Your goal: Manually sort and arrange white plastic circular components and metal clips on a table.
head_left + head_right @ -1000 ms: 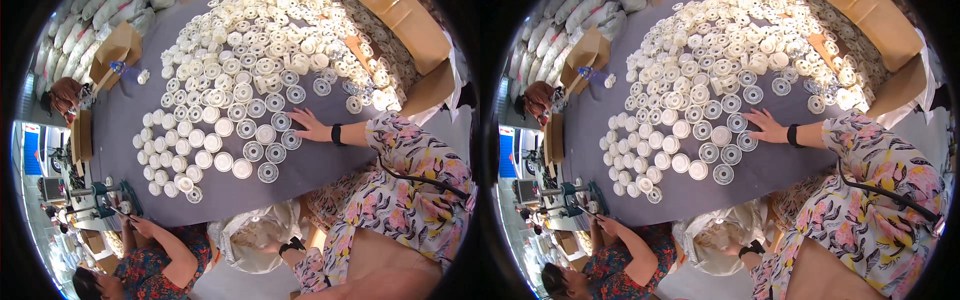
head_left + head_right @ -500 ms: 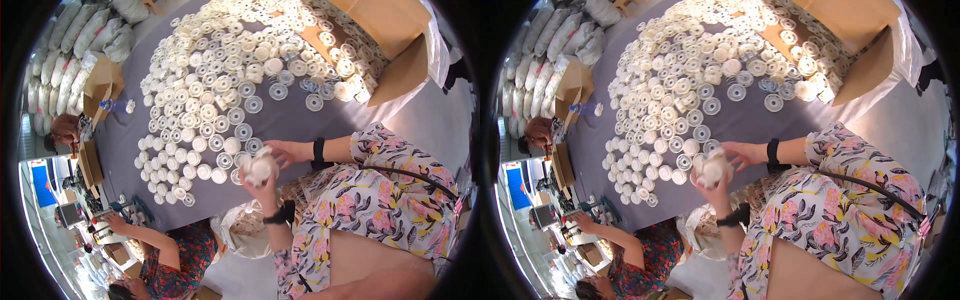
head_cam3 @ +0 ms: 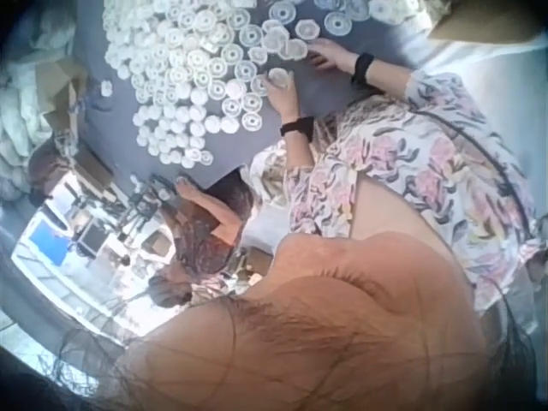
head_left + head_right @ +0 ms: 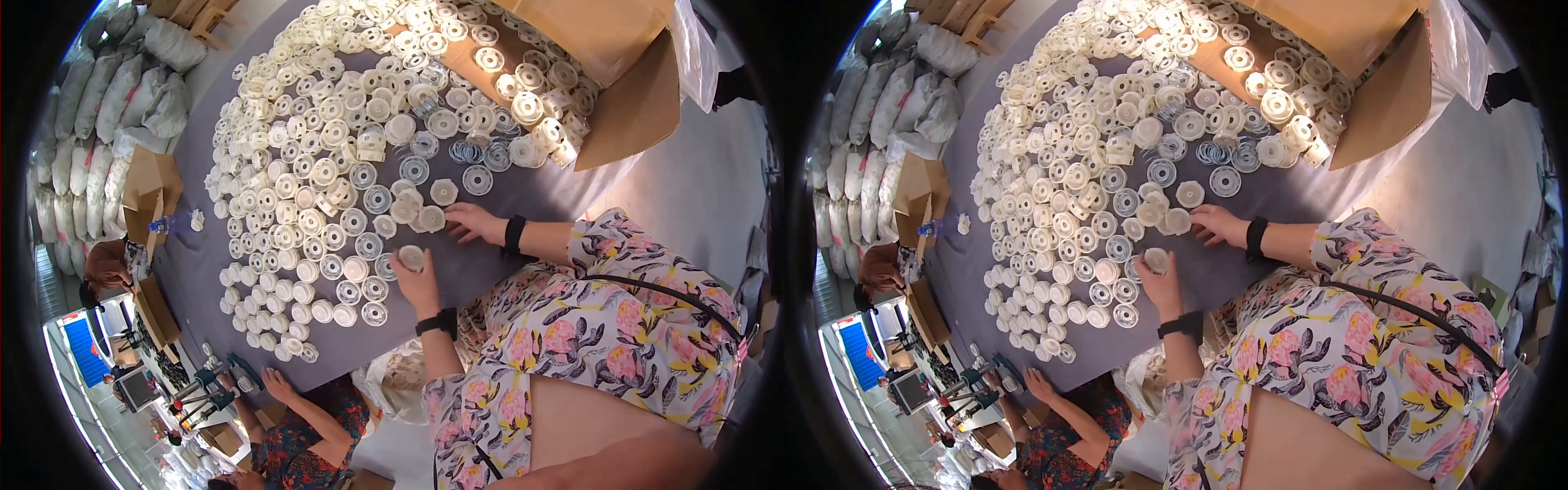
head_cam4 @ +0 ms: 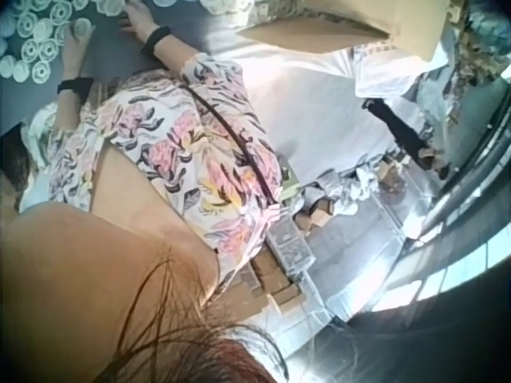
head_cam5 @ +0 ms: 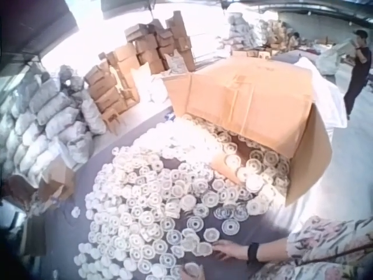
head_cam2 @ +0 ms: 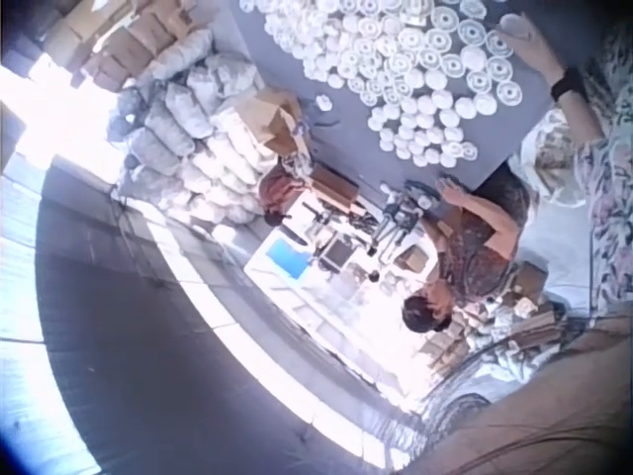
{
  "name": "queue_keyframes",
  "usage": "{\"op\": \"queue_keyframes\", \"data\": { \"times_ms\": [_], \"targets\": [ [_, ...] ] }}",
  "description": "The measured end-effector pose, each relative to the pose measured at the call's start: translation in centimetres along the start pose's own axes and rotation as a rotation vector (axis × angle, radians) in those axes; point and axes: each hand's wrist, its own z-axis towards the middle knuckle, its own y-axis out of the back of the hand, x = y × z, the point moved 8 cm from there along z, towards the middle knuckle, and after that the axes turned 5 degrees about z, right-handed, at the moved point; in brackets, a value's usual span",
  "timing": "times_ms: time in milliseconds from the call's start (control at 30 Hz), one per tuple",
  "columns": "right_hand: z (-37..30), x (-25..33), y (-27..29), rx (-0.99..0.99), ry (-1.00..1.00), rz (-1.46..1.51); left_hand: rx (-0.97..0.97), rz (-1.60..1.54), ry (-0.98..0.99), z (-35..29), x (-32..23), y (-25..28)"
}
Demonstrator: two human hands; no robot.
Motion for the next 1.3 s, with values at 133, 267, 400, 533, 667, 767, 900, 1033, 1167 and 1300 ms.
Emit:
{"op": "queue_keyframes", "data": {
  "times_ms": [133,267,400,533,667,767,900,1033,1167,1300],
  "targets": [
    [0.6,-1.2,3.1,-0.021,-0.048,-0.157,0.128,0.091,0.018,-1.9,3.9,-0.6],
    [1.0,-2.9,3.8,-0.01,-0.105,-0.2,0.294,-0.014,0.173,-2.3,5.9,-0.8],
    [1.5,-2.1,3.9,-0.061,-0.005,-0.346,0.204,-0.239,0.367,-3.3,8.6,0.0],
    [2.4,-1.8,5.7,-0.115,0.01,-0.266,0.009,0.243,-0.013,-3.3,4.7,1.9],
    [3.2,-1.7,5.3,-0.099,0.021,-0.269,0.029,0.392,-0.268,-2.5,3.9,0.8],
    [3.3,-1.4,5.6,-0.12,0.037,-0.299,0.087,0.17,-0.192,-2.9,3.9,2.0],
    [3.2,-1.3,6.7,-0.171,0.06,-0.317,-0.209,0.168,-0.238,-4.1,5.1,7.5],
    [3.2,-0.7,6.2,-0.187,0.055,-0.34,-0.143,0.357,-0.07,-2.7,8.7,9.9],
    [3.0,-0.6,6.3,-0.187,0.07,-0.319,-0.087,0.515,-0.047,-1.9,8.2,9.8],
    [3.4,-1.1,7.6,-0.214,0.055,-0.307,-0.165,0.498,-0.14,-1.6,5.4,9.0]
  ]
}}
